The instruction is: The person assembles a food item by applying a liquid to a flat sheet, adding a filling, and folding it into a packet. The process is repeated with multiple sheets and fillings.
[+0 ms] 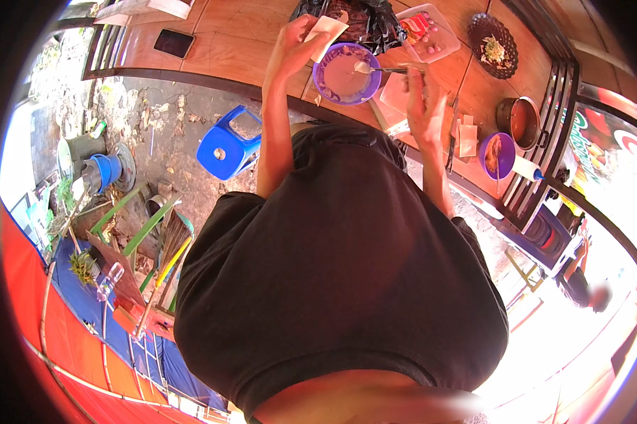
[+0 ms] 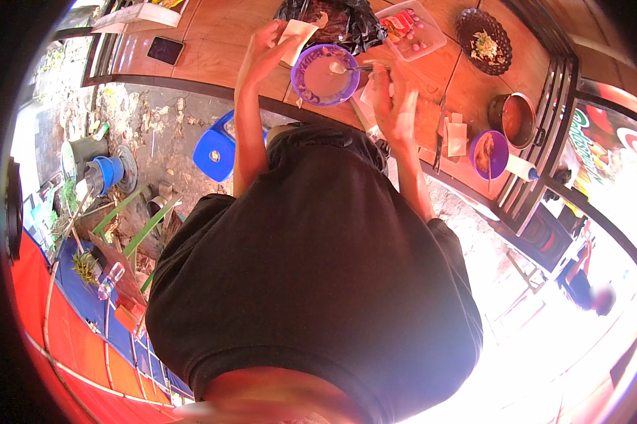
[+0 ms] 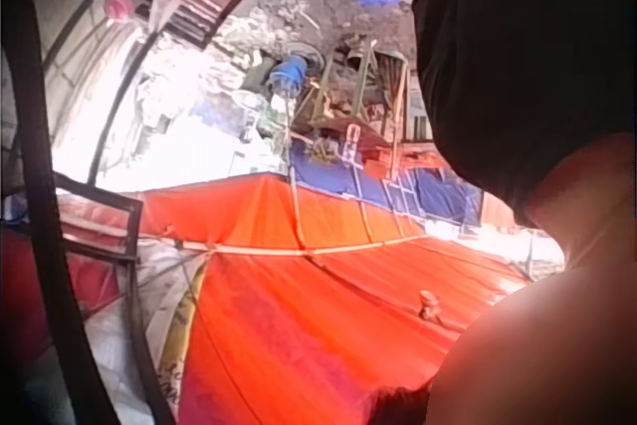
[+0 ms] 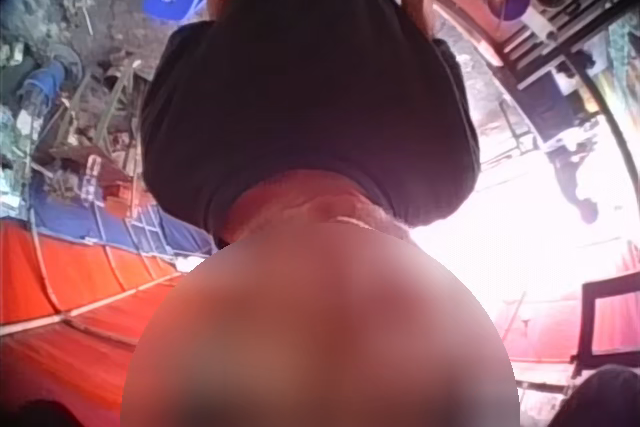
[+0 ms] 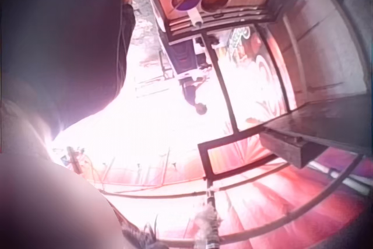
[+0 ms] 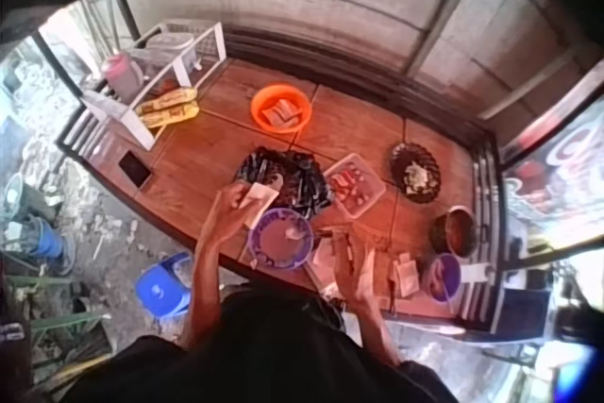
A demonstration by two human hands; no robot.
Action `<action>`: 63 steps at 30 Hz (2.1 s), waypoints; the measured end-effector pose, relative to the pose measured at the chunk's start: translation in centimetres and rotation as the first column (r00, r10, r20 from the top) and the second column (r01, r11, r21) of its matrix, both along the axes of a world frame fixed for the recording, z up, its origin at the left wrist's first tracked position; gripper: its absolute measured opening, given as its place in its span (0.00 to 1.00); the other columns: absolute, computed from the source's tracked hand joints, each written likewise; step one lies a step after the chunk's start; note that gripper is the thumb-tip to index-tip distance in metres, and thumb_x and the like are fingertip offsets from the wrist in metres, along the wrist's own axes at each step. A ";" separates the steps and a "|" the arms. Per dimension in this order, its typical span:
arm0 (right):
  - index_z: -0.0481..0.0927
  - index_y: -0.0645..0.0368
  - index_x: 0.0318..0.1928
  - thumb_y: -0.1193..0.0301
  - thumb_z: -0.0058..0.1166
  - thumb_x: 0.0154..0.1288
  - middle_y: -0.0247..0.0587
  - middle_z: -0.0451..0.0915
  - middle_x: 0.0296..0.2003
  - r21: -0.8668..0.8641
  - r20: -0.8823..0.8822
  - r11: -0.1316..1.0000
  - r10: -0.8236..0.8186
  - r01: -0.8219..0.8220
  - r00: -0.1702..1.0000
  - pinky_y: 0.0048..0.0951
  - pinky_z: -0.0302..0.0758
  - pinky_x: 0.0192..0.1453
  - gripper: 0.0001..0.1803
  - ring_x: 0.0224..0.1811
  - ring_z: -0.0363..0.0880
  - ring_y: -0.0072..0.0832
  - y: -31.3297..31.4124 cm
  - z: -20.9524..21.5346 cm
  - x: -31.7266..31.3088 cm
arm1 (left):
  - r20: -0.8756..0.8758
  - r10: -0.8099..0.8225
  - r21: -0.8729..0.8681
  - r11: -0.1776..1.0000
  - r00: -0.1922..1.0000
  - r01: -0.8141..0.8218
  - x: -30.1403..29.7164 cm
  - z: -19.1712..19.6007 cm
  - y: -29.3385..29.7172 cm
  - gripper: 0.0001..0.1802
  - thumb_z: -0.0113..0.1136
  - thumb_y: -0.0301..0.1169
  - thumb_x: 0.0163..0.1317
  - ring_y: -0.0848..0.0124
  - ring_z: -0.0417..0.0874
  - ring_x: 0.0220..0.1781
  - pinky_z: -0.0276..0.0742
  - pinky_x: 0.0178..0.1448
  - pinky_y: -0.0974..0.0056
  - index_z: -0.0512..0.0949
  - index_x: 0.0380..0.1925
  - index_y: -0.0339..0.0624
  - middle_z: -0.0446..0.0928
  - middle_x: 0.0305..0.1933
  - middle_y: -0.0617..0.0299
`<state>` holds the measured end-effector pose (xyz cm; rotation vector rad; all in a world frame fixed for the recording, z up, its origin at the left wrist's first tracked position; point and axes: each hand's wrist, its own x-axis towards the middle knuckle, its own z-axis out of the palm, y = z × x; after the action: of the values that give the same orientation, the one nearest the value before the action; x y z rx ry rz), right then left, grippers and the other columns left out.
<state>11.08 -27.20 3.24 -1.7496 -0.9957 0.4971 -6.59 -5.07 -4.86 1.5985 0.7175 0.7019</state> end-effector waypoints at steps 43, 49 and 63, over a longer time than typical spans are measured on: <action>0.87 0.65 0.49 0.68 0.51 0.80 0.38 0.84 0.31 -0.083 -0.234 0.995 -0.076 0.058 0.969 0.27 0.76 0.37 0.15 0.32 0.80 0.20 0.1 -9.5 2.2 | 0.036 -0.049 -0.160 0.986 0.998 0.055 0.9 0.4 -0.4 0.14 0.69 0.28 0.69 0.78 0.84 0.46 0.80 0.48 0.69 0.80 0.50 0.33 0.86 0.45 0.60; 0.88 0.63 0.52 0.66 0.62 0.73 0.52 0.86 0.46 -0.002 0.610 0.991 -0.103 0.131 0.786 0.32 0.80 0.45 0.15 0.46 0.84 0.32 0.3 -7.0 2.4 | 0.055 -0.076 -0.164 0.983 0.996 0.084 0.7 1.7 -0.7 0.13 0.69 0.28 0.69 0.78 0.84 0.47 0.80 0.48 0.70 0.80 0.49 0.34 0.86 0.45 0.61; 0.87 0.66 0.50 0.70 0.67 0.72 0.30 0.86 0.38 0.157 -0.492 0.987 0.103 -0.028 0.865 0.20 0.74 0.44 0.13 0.38 0.79 0.14 7.1 -4.1 0.7 | 0.137 -0.180 -0.277 0.937 0.974 0.212 2.5 2.1 -2.4 0.12 0.67 0.29 0.71 0.79 0.84 0.46 0.80 0.49 0.69 0.83 0.50 0.33 0.87 0.44 0.62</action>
<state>11.81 -20.11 -0.90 -1.3564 -0.6979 0.8512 -4.14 -7.51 -2.71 1.3294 0.5433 0.5073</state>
